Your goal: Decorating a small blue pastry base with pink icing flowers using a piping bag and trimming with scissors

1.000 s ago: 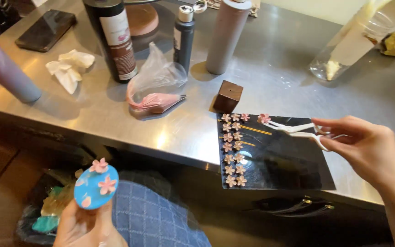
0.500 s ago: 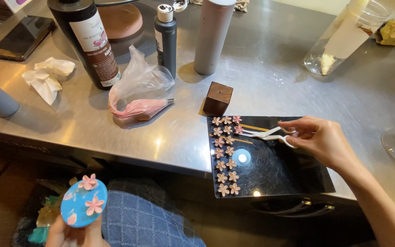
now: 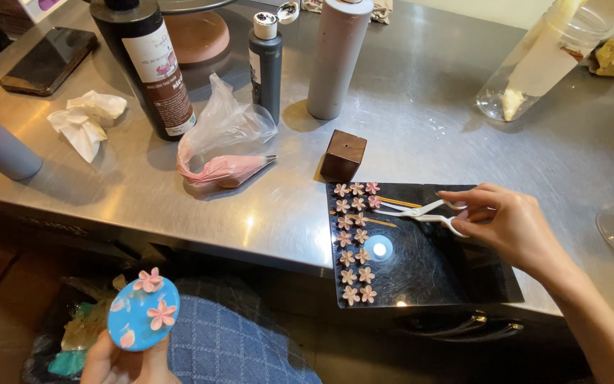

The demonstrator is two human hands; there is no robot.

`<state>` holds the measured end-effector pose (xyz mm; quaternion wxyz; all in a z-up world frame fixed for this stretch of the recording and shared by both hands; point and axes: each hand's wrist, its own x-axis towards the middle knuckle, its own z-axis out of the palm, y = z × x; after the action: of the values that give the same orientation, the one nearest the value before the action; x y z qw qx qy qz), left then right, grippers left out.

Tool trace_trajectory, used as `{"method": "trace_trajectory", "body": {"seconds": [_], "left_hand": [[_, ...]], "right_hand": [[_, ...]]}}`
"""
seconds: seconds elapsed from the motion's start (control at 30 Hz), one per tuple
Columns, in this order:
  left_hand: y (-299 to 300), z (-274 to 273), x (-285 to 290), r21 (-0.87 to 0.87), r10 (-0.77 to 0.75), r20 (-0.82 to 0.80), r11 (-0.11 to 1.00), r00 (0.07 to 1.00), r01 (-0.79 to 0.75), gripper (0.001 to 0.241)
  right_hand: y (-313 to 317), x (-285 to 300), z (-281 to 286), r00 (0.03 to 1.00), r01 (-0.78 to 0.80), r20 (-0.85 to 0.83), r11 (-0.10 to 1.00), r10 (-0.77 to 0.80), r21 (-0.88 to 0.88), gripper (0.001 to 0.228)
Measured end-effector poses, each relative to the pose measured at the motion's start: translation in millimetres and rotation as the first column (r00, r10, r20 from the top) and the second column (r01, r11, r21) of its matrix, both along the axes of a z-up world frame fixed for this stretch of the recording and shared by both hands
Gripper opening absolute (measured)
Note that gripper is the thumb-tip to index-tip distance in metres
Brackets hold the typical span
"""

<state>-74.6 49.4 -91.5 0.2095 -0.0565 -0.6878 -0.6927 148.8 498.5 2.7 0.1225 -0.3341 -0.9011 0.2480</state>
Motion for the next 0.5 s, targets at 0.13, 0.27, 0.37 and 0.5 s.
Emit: {"method": "trace_trajectory", "body": {"seconds": [0.13,0.27,0.37,0.5], "left_hand": [[-7,-21,0,0.025,-0.016,0.056,1.0,0.998,0.014,0.036],[-5,35,22,0.023,-0.113,0.018,0.993,0.993,0.113,0.025],[-3,18,22,0.123,-0.16,-0.152,0.976,0.975,0.18,0.034],[11,36,32,0.151,-0.078,-0.256,0.981,0.964,0.119,0.025]], "right_hand": [[2,10,10,0.998,0.057,0.025,0.998,-0.057,0.024,0.044],[6,33,41,0.987,0.152,0.027,0.975,-0.159,0.161,0.047],[10,55,37,0.935,0.058,-0.351,0.998,-0.044,0.029,0.058],[-104,31,73,0.919,-0.121,-0.386,0.988,0.075,-0.095,0.067]]}}
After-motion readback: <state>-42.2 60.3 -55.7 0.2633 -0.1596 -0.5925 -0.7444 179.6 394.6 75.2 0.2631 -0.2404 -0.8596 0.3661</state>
